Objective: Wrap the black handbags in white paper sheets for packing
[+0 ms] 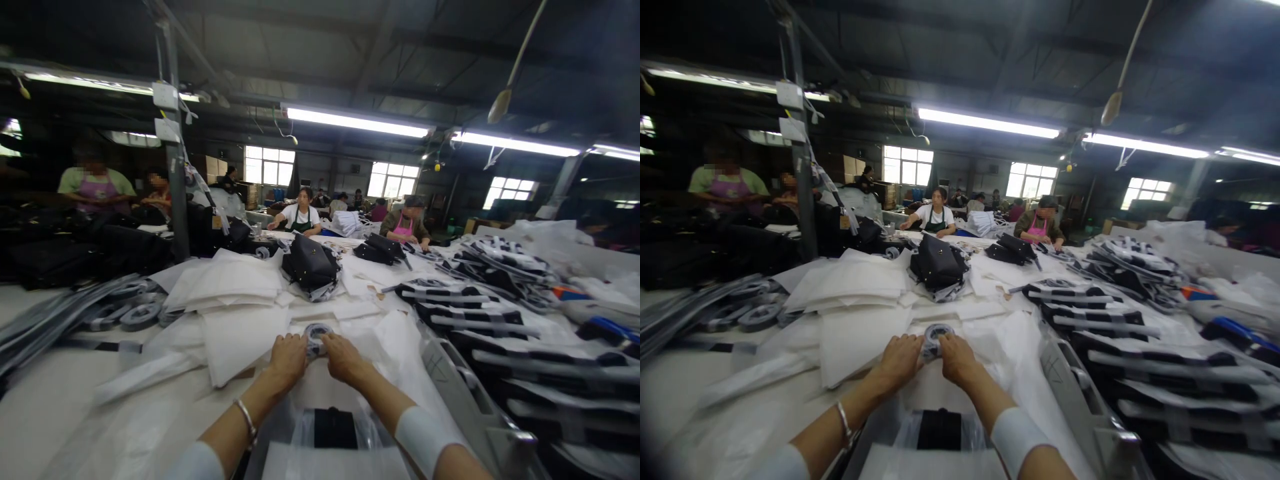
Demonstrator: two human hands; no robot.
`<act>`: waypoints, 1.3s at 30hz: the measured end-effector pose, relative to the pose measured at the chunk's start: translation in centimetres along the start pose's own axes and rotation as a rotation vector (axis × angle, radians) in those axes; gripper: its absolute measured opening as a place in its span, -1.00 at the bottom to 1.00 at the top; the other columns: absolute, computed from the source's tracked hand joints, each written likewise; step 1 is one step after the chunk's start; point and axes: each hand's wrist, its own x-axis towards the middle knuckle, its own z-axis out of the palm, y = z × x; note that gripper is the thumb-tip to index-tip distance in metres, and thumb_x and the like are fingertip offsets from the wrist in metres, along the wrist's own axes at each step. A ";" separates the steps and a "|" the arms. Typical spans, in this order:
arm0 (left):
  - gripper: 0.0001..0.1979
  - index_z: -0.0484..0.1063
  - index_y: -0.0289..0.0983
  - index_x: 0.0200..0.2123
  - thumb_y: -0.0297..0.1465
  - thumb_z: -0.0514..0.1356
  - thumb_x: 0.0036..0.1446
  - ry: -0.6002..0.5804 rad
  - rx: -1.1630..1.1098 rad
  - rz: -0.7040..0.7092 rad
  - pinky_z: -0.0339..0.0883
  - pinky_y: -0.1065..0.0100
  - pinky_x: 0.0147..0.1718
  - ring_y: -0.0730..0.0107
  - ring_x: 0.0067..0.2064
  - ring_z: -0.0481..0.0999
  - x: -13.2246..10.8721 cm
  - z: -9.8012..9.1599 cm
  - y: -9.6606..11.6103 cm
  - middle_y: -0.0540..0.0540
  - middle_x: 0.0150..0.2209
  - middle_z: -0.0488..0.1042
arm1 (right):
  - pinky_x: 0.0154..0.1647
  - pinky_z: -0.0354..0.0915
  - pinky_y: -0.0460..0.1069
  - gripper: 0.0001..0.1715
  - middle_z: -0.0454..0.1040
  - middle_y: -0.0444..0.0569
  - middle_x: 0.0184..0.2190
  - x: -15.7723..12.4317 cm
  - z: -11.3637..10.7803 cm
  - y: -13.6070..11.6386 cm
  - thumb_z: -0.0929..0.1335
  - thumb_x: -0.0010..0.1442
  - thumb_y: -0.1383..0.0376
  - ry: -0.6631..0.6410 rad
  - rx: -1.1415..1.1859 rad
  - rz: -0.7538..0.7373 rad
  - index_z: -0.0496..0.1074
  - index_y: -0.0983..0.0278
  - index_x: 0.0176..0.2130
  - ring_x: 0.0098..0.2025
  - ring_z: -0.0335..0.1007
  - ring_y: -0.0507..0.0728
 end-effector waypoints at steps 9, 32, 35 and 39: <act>-0.66 0.39 -0.21 0.10 -0.46 0.15 0.26 -0.007 -0.282 -0.021 0.29 0.15 0.10 0.16 0.11 0.47 3.5 2.6 -3.2 -0.16 0.08 0.50 | -0.02 0.30 0.10 -0.73 0.54 0.03 -0.20 4.8 -1.3 2.9 0.46 -0.01 0.37 -0.249 0.263 -0.072 0.52 0.28 -0.22 -0.08 0.43 0.27; -0.64 0.41 -0.29 0.05 -0.27 0.26 0.24 -0.130 -0.139 0.049 0.36 0.04 0.05 0.10 0.05 0.48 4.1 5.3 -0.9 -0.19 0.00 0.49 | -0.06 0.26 0.02 -0.75 0.59 0.15 -0.16 1.5 1.8 3.6 0.37 0.13 0.36 -0.081 0.182 0.133 0.57 0.34 -0.16 -0.06 0.48 0.26; -0.71 0.43 -0.30 0.00 -0.25 0.20 0.32 -0.151 -0.032 0.033 0.44 0.04 -0.03 0.20 -0.04 0.52 4.8 5.6 0.8 -0.14 -0.03 0.49 | 0.04 0.24 0.06 -0.72 0.54 0.25 -0.07 1.5 2.8 2.6 0.31 0.18 0.43 -0.018 0.130 0.167 0.55 0.38 -0.13 0.03 0.45 0.30; -0.70 0.41 -0.29 0.02 -0.24 0.21 0.32 -0.144 0.055 0.056 0.46 0.06 -0.06 0.21 -0.05 0.52 4.5 5.1 1.2 -0.15 -0.01 0.47 | 0.10 0.25 0.08 -0.68 0.54 0.22 -0.04 0.2 0.0 1.8 0.36 0.19 0.37 0.042 0.174 0.165 0.52 0.35 -0.05 0.05 0.44 0.28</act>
